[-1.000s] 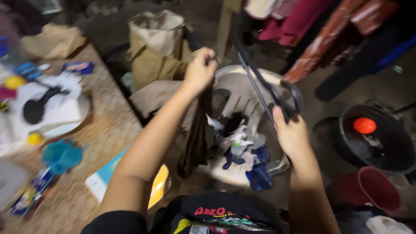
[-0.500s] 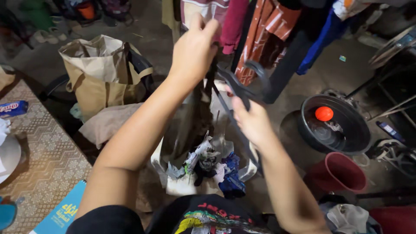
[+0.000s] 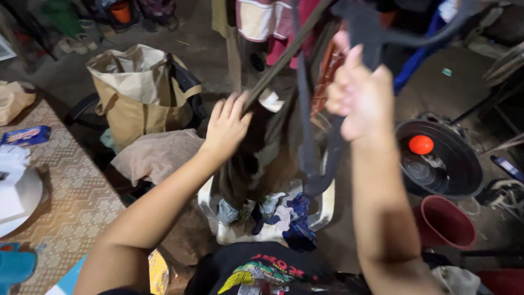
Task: The person picks up various garments from a pile on a chair, places them on hangers, and hangs them on a nearby rack. The items include a patterned shirt, a dark t-shirt, a blue graphic shirt, and a brown cloth.
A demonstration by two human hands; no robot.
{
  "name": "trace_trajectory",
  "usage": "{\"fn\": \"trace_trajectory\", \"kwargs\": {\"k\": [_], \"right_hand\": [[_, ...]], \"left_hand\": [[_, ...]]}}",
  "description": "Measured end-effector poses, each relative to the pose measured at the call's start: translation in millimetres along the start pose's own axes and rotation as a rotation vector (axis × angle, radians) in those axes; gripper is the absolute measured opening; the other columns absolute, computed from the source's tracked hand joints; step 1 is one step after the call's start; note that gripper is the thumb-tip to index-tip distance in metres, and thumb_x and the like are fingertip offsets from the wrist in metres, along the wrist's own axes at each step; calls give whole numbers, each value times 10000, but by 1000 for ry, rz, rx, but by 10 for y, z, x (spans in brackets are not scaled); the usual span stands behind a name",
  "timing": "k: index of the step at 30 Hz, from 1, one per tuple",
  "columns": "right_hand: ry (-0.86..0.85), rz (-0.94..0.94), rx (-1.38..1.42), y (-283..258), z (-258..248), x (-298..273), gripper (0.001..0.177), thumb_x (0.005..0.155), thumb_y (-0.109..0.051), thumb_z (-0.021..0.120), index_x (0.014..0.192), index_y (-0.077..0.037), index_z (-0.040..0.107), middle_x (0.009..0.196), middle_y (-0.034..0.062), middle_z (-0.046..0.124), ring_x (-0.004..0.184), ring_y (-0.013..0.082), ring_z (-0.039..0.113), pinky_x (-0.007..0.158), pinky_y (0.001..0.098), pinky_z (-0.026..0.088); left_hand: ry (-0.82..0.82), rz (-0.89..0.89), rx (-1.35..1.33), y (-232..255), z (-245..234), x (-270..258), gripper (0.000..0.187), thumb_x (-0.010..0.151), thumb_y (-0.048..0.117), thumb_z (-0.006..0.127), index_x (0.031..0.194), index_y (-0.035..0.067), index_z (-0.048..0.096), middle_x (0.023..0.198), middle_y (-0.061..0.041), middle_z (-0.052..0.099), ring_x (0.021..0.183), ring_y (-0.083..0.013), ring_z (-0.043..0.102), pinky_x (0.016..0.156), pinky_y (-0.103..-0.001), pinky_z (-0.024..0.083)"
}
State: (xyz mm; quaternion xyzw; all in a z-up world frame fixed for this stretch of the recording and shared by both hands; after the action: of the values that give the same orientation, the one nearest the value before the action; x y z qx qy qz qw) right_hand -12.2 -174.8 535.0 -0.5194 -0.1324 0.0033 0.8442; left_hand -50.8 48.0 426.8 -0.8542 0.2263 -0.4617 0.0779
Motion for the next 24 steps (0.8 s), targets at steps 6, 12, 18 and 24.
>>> {"fn": "trace_trajectory", "kwargs": {"k": [6,12,18,24], "right_hand": [[-55,-145,49,-104,73,455,419,1113,-365,582,1407,-69,629,657,-56,368,507,65,335,458,248,257],[62,-144,111,362,237,1098,276,1062,-332,610,1221,-110,654,625,-53,390,465,73,352,409,256,261],[173,12,187,1043,315,1535,182,1042,-259,670,933,-144,579,624,-49,397,464,82,359,411,266,276],[212,82,277,1212,359,1546,217,1001,-285,656,870,-156,540,643,-41,441,481,89,372,425,261,311]], "left_hand": [[-487,-117,-138,-223,477,-618,152,873,196,650,957,103,734,1203,-186,599,1072,-359,567,817,-449,501],[-345,87,-260,-245,-276,-359,232,659,243,708,873,155,725,1137,-167,595,1134,-404,532,971,-495,428],[-383,173,-981,-468,-863,269,216,897,307,720,833,102,693,999,-84,658,1089,-320,594,957,-481,429],[-491,192,-1101,-615,-843,746,191,853,300,803,894,124,742,791,-72,659,741,-235,646,667,-373,479]]}}
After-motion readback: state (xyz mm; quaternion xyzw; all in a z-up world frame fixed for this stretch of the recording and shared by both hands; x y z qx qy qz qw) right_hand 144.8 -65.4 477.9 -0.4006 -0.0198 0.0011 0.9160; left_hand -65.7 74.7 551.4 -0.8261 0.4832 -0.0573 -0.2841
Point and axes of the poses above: each hand's wrist, its own x-axis towards the middle knuckle, its own z-axis out of the palm, y = z × x, the point moved 8 cm from there along x, towards the middle knuckle
